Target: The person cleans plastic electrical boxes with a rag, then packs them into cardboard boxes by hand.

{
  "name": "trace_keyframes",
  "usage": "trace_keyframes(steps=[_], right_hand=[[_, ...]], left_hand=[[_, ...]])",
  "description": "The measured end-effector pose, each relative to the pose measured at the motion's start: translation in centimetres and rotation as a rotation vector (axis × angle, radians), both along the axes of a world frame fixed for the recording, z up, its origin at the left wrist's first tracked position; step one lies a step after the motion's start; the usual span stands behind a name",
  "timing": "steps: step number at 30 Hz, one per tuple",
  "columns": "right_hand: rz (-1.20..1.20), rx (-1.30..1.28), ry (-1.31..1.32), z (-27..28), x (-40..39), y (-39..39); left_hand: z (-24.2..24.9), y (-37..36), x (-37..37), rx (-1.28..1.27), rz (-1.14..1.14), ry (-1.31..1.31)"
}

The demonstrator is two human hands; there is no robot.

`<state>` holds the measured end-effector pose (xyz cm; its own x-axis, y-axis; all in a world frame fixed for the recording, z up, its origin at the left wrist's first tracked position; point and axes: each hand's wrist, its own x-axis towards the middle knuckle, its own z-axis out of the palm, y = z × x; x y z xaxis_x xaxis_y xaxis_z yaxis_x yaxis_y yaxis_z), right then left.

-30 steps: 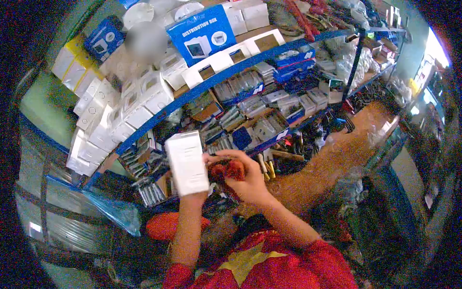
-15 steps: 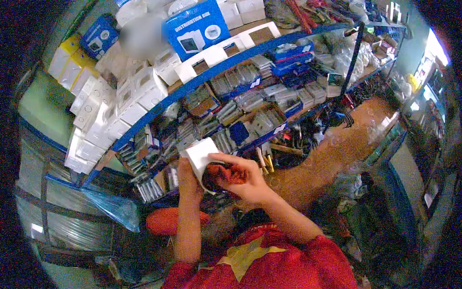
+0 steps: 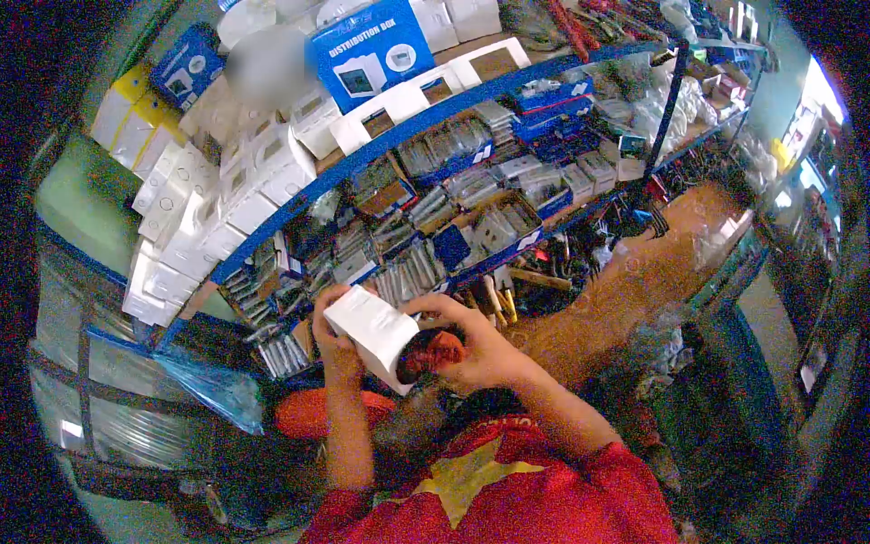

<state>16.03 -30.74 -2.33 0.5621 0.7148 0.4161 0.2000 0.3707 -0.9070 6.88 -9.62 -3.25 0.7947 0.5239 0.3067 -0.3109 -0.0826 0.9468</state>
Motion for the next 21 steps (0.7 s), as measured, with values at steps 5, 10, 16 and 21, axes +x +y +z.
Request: trace_keyframes(steps=[5,10,16,21], right_hand=[[-0.241,-0.042,0.138,-3.5,0.8,0.1],[0.145,0.234,0.643,0.8,2.1,-1.6],[0.345,-0.125,0.114,-0.6,3.0,0.5],[0.068,-0.326,-0.165,-2.5,1.8,-0.3]], left_hand=[[2.4,0.8,-1.0,-0.206,-0.107,-0.174],[3.6,0.4,-1.4,0.598,-0.008,-0.118],[5.2,-1.3,-0.3,0.763,-0.135,-0.144],[4.2,-1.7,-0.6,0.814,-0.162,-0.055]])
